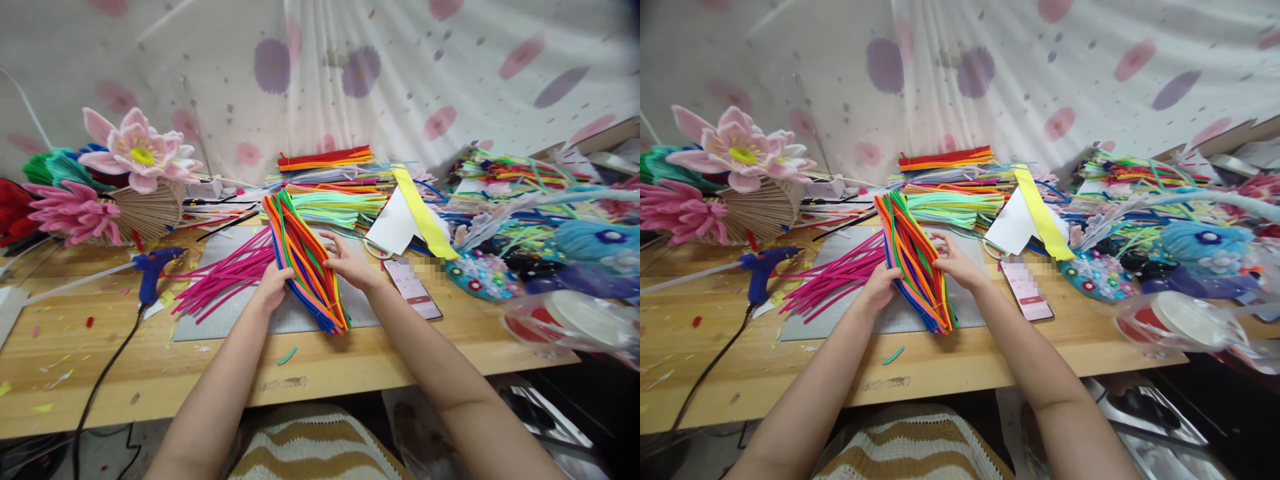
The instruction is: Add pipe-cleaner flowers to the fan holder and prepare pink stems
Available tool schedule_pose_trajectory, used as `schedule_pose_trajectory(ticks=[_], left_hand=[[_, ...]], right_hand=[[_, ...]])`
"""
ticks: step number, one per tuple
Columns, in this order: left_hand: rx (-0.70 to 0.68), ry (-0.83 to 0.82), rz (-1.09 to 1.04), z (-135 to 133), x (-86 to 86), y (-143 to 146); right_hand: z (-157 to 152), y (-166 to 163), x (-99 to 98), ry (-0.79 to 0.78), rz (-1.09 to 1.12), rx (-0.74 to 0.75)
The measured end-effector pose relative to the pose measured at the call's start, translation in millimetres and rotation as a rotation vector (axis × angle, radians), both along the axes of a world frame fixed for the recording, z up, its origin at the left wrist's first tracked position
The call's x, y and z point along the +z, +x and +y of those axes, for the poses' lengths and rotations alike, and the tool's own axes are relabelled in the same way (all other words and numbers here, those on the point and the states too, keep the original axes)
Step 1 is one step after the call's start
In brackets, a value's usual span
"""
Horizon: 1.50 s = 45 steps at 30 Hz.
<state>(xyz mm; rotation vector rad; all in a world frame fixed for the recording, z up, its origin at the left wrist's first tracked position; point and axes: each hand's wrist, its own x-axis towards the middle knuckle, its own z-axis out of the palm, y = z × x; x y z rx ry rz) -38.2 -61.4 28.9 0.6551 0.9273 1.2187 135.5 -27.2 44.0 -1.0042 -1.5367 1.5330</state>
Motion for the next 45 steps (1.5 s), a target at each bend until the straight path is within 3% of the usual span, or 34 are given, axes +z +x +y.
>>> schedule_pose_trajectory(ticks=[3,8,15,21,31,37,45], left_hand=[[-0.004,-0.037,-0.005,2.4,2.7,5.7],[0.081,0.075,0.07,6.6,1.4,12.9],[0.006,0.007,0.013,1.1,0.7,2.1],[0.023,-0.017,0.026,0.4,2.5,0.1],[0.056,0.006,0.044,1.8,-2.6,2.5],[-0.034,-0.004,0.008,0.8,-3.0,-1.7],[0.07,-0.005,-0.012,6.8,-0.4,12.0]], right_hand=[[-1.6,-3.9,-0.1,0.077,-0.037,0.055],[-3.0,-10.0,0.9,0.204,-0.098,0.059],[0.1,-1.4,2.3,0.071,-0.041,-0.001],[1.8,-0.4,-3.3,0.024,-0.003,0.015],[-2.3,-2.8,5.6,0.162,-0.053,0.08],[-0.9,-7.6,5.7,0.216,-0.163,0.057],[-2.9,-14.7,3.2,0.279,-0.19,0.117]])
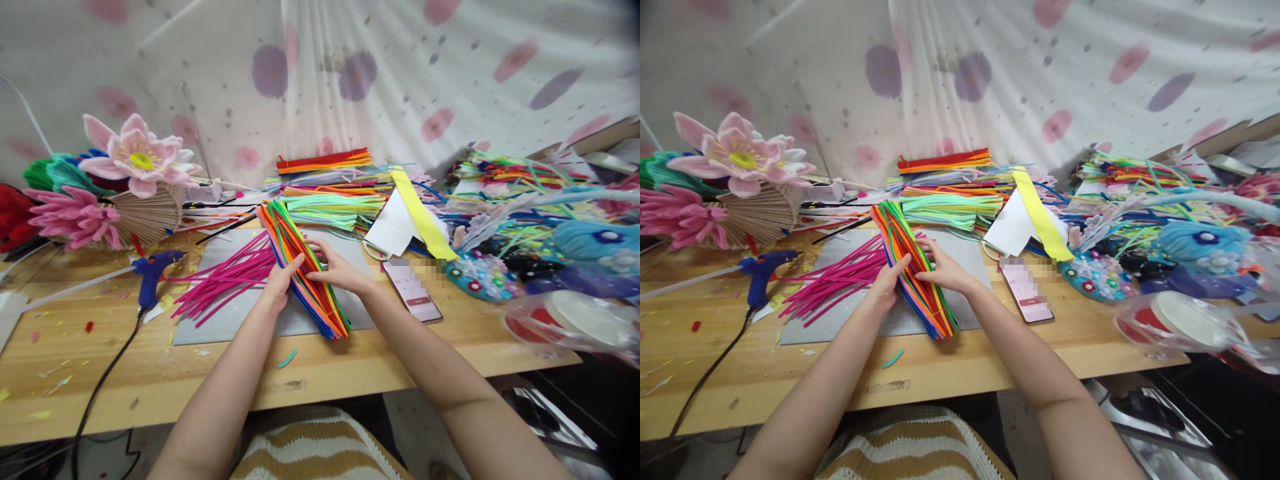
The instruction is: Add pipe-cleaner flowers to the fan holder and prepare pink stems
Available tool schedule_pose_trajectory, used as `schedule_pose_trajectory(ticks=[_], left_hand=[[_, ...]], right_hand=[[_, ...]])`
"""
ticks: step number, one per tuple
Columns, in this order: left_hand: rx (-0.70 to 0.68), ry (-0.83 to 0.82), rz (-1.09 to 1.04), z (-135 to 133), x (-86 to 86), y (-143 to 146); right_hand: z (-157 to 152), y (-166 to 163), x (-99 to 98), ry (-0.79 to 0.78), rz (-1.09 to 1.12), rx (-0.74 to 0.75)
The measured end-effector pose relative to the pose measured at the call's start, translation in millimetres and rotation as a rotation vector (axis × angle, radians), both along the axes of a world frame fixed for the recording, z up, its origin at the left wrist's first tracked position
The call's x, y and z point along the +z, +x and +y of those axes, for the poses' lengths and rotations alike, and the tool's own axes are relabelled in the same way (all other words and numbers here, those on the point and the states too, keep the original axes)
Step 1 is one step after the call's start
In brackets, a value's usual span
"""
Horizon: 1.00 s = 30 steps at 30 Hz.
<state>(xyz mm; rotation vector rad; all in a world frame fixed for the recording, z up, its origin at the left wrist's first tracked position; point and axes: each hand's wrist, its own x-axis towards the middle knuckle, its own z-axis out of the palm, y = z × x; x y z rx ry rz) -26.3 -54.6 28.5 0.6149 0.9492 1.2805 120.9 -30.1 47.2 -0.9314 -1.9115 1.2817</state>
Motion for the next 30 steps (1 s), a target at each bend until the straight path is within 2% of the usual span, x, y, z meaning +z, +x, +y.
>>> schedule_pose_trajectory(ticks=[3,5,12,14,17,20,23,26,30], left_hand=[[0.083,0.008,0.104,2.9,-0.9,2.9],[0.078,-0.02,0.123,2.9,-2.6,1.8],[-0.126,-0.02,-0.05,-3.3,-0.2,-10.7],[-0.163,-0.037,-0.072,-3.0,0.9,-12.2],[-0.142,-0.004,-0.056,-2.0,0.6,-10.3],[-0.102,0.035,0.0,-2.7,0.9,-5.7],[-0.078,-0.021,0.043,-4.7,3.5,-3.4],[-0.049,-0.081,0.058,-5.6,5.7,-4.7],[-0.047,-0.073,0.05,-4.5,3.3,-7.4]], right_hand=[[-2.2,-0.2,1.2,-0.06,0.043,0.037],[-1.0,1.8,0.1,-0.115,0.108,0.026],[9.4,15.9,-5.8,-0.295,0.222,-0.15],[8.5,17.6,-4.1,-0.305,0.235,-0.157],[4.0,15.5,0.3,-0.302,0.208,-0.123],[0.0,10.3,3.6,-0.222,0.097,-0.127],[-0.3,7.2,3.8,-0.179,0.042,-0.142],[1.1,8.3,2.6,-0.205,0.08,-0.137],[1.4,12.0,2.1,-0.257,0.135,-0.112]])
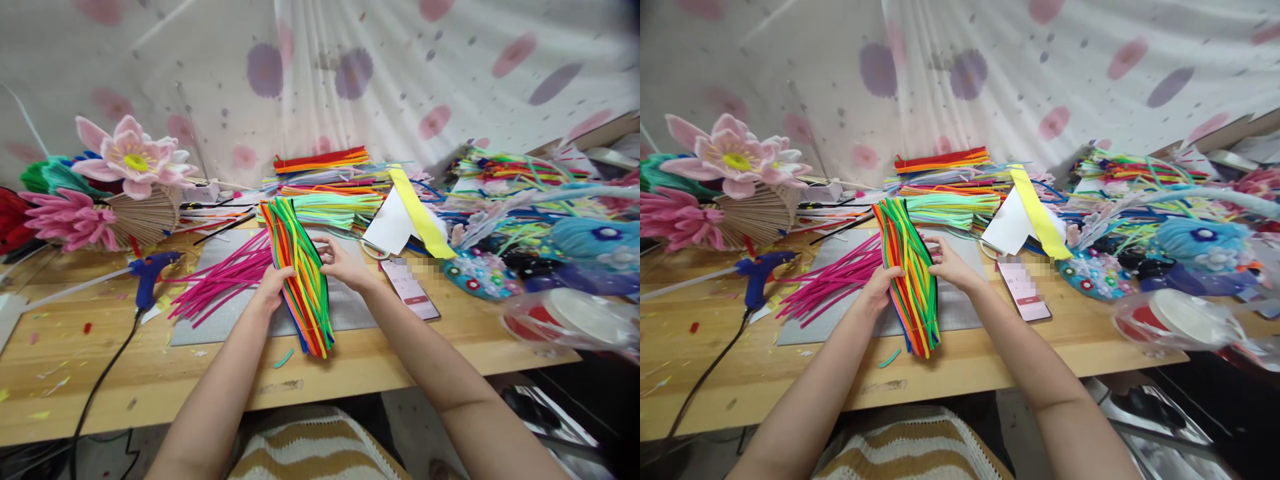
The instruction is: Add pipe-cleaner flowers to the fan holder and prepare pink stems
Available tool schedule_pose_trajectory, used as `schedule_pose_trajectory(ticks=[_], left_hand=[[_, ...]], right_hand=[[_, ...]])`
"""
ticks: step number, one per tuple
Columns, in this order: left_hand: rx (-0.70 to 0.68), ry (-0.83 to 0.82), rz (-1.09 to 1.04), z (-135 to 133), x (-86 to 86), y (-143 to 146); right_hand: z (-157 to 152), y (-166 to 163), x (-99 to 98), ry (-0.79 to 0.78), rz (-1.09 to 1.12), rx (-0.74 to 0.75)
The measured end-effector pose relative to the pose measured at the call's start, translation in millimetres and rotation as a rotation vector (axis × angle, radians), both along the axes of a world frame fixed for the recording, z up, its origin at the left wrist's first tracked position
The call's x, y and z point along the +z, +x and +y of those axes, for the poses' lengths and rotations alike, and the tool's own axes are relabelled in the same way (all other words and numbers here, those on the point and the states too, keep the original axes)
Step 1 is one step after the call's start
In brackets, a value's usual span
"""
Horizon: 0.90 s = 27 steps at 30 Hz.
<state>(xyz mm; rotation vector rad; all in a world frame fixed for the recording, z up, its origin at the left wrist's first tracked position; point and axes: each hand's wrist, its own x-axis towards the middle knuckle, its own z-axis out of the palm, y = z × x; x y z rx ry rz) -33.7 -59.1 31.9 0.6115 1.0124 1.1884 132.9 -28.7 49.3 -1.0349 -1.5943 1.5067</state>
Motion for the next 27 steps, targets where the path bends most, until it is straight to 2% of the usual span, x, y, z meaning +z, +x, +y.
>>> schedule_pose_trajectory(ticks=[6,14,18,21,23,27], left_hand=[[-0.011,0.019,-0.02,2.3,-7.1,-0.5],[0.036,-0.024,-0.064,1.5,-3.3,1.3],[0.161,-0.087,-0.125,13.3,4.4,15.3],[0.254,-0.024,-0.157,25.3,14.5,29.5],[0.208,0.048,-0.161,31.4,21.4,34.9],[0.003,0.135,-0.134,38.3,30.5,32.2]], right_hand=[[-0.1,1.7,1.6,0.0,0.002,-0.001],[1.1,-0.7,1.0,0.014,-0.007,-0.006],[-1.3,-3.0,6.8,-0.046,-0.062,0.036],[-0.4,-3.8,13.5,-0.025,-0.161,0.088],[3.8,-3.0,15.3,0.011,-0.182,0.096],[18.3,1.4,13.7,0.093,-0.235,0.045]])
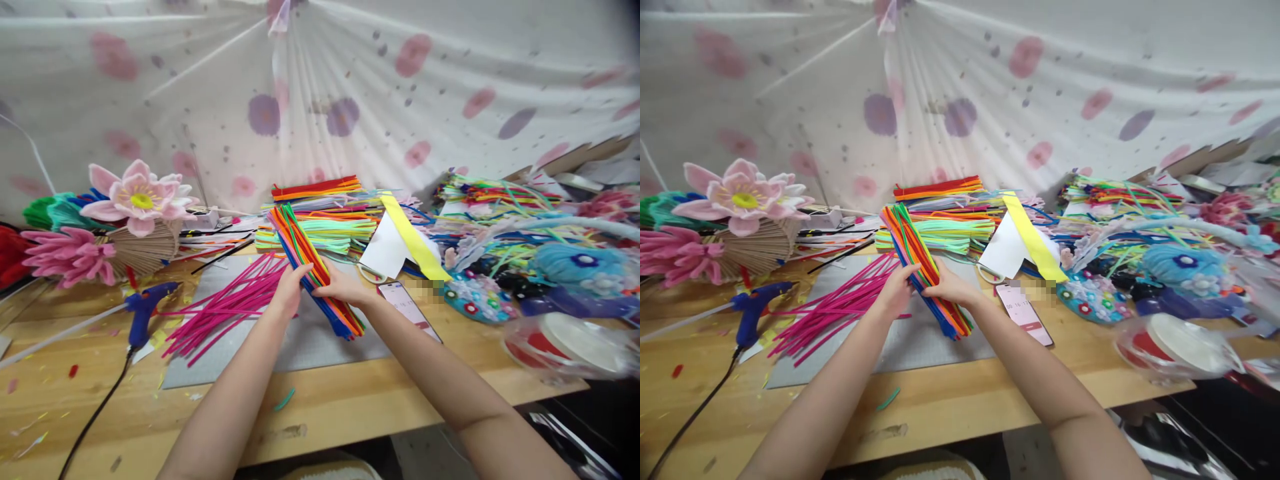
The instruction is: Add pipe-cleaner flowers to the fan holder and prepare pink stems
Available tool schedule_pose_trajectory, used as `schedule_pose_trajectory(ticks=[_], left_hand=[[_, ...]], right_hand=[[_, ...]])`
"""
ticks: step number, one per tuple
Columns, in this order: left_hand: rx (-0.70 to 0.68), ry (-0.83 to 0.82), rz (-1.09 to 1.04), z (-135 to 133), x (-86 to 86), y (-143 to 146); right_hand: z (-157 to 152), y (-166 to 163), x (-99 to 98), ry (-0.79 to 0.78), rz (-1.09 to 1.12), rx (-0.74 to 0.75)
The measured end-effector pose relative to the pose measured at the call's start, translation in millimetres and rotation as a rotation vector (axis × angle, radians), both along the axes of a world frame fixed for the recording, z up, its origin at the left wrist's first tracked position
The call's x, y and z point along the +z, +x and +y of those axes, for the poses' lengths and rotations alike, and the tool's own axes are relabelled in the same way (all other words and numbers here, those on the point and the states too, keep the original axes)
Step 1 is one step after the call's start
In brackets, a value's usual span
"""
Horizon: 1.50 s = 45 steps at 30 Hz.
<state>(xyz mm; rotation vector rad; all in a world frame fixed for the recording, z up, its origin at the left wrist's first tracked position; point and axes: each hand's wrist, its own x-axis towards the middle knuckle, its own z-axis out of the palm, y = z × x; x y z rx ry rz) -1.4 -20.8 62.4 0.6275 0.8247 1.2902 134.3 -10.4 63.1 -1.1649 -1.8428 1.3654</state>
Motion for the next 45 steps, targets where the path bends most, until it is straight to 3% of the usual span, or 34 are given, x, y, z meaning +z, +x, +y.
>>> schedule_pose_trajectory(ticks=[4,6,9,11,13,15,19,23,27,30,33,37,39,42,45], left_hand=[[-0.052,-0.004,-0.025,7.6,-0.8,-1.4],[0.024,-0.054,-0.068,14.6,-5.4,3.5],[0.178,-0.162,-0.135,26.8,-15.8,14.5],[0.215,-0.188,-0.167,33.1,-22.8,22.9],[0.216,-0.179,-0.186,37.0,-29.1,31.7],[0.218,-0.162,-0.206,39.5,-35.1,40.3],[0.226,-0.19,-0.263,44.8,-49.1,49.1],[0.299,-0.243,-0.261,55.1,-59.3,41.9],[0.474,-0.303,-0.261,69.3,-57.1,31.9],[0.511,-0.336,-0.268,73.3,-51.6,29.0],[0.45,-0.226,-0.247,67.2,-43.1,30.0],[0.419,-0.02,-0.18,53.7,-16.7,35.1],[0.331,0.059,-0.204,48.0,1.3,37.5],[0.15,0.075,-0.257,39.3,21.3,36.2],[0.145,-0.002,-0.267,30.0,21.8,26.8]], right_hand=[[15.5,5.9,4.7,0.125,-0.186,0.008],[26.0,10.8,11.5,0.195,-0.253,0.107],[51.7,24.2,23.1,0.174,-0.3,0.233],[75.8,36.4,28.3,0.173,-0.337,0.126],[102.5,47.7,29.5,0.281,-0.413,-0.092],[127.5,55.0,27.3,0.438,-0.548,-0.2],[160.0,55.0,19.3,0.634,-0.847,-0.152],[166.6,48.8,14.0,0.614,-1.046,-0.112],[164.8,46.6,13.9,0.637,-1.117,-0.099],[166.1,47.9,19.8,0.65,-1.077,-0.127],[157.9,49.7,30.8,0.57,-0.932,-0.16],[112.5,45.5,37.5,0.426,-0.47,-0.033],[84.2,40.0,31.5,0.366,-0.328,0.05],[56.9,34.7,15.8,0.282,-0.199,-0.158],[52.3,39.8,4.3,0.121,0.109,-0.511]])
